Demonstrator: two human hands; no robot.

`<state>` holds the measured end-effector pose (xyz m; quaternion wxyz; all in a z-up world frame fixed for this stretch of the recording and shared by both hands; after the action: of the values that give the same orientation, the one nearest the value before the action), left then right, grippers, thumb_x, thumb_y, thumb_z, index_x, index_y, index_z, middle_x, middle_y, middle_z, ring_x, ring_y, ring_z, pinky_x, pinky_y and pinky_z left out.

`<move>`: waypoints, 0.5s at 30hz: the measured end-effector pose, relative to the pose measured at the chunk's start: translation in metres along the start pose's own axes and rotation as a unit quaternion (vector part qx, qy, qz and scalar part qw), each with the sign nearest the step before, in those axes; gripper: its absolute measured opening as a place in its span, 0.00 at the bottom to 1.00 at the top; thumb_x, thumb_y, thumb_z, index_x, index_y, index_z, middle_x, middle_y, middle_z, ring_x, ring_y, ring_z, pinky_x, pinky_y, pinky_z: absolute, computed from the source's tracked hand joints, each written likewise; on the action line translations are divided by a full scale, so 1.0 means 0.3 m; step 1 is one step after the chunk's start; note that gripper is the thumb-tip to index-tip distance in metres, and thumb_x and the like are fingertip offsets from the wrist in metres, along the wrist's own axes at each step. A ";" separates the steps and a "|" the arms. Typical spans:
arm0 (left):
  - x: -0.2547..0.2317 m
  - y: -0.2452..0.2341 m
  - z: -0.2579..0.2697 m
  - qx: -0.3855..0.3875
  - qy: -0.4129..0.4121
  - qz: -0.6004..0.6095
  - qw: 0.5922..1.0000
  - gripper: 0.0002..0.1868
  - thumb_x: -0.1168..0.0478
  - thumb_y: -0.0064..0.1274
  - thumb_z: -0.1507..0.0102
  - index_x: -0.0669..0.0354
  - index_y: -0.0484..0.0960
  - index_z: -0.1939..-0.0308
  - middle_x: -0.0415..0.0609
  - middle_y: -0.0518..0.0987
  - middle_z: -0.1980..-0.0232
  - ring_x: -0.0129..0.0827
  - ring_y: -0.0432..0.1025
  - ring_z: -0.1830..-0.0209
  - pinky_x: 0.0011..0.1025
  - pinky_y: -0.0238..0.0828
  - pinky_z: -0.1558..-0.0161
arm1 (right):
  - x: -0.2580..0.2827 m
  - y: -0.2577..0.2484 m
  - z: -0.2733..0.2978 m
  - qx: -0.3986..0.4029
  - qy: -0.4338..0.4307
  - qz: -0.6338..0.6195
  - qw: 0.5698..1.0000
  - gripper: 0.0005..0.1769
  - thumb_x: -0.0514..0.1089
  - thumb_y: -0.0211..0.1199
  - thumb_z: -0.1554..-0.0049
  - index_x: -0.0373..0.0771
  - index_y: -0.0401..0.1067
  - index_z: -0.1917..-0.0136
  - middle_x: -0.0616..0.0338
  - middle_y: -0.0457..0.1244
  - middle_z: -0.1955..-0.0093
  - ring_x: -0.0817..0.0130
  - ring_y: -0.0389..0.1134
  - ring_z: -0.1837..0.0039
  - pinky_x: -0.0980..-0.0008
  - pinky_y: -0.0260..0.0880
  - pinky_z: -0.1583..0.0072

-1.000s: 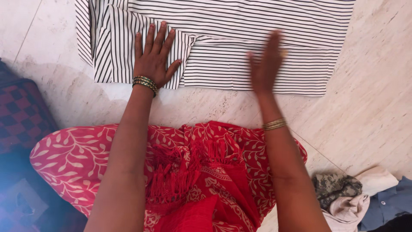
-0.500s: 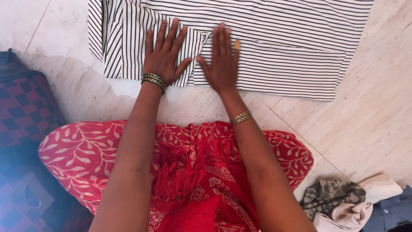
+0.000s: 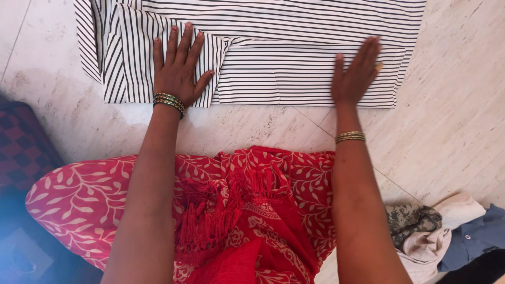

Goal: The person buttons a striped shirt by hand while sitting on the floor, folds the garment into a compact square, and places it inside a bag.

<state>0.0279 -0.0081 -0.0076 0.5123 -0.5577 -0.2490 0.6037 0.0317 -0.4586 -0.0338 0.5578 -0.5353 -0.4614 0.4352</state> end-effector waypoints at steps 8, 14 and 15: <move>0.003 -0.002 -0.021 -0.013 0.005 -0.014 1.000 0.43 0.34 0.39 0.28 0.45 0.48 0.14 0.47 0.43 0.12 0.47 0.36 0.13 0.59 0.24 0.21 | -0.230 -0.097 -0.050 0.044 0.065 -0.034 0.996 0.47 0.70 0.42 0.27 0.37 0.34 0.12 0.50 0.32 0.09 0.50 0.32 0.09 0.38 0.34 0.17; -0.005 -0.012 -0.029 -0.017 0.012 -0.018 1.000 0.43 0.34 0.39 0.28 0.46 0.49 0.14 0.47 0.43 0.12 0.48 0.36 0.13 0.59 0.25 0.21 | -0.254 -0.093 -0.043 0.017 0.019 -0.043 0.999 0.46 0.69 0.41 0.23 0.36 0.33 0.11 0.48 0.31 0.08 0.50 0.32 0.07 0.39 0.37 0.15; -0.007 -0.008 -0.025 -0.016 0.012 -0.022 1.000 0.43 0.34 0.39 0.29 0.46 0.49 0.15 0.47 0.43 0.12 0.47 0.36 0.13 0.59 0.25 0.21 | -0.255 -0.092 -0.031 0.028 0.027 -0.035 0.999 0.46 0.69 0.41 0.24 0.36 0.33 0.11 0.47 0.31 0.08 0.49 0.31 0.08 0.38 0.36 0.15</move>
<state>0.0354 -0.0113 -0.0064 0.5192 -0.5676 -0.2646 0.5816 0.0255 -0.5367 -0.0101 0.5998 -0.5147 -0.4518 0.4137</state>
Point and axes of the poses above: each hand's wrist, its own z-axis away from the middle knuckle, its own y-axis out of the palm, x = y × z, the point moved 3 cm from there along -z, towards the middle knuckle
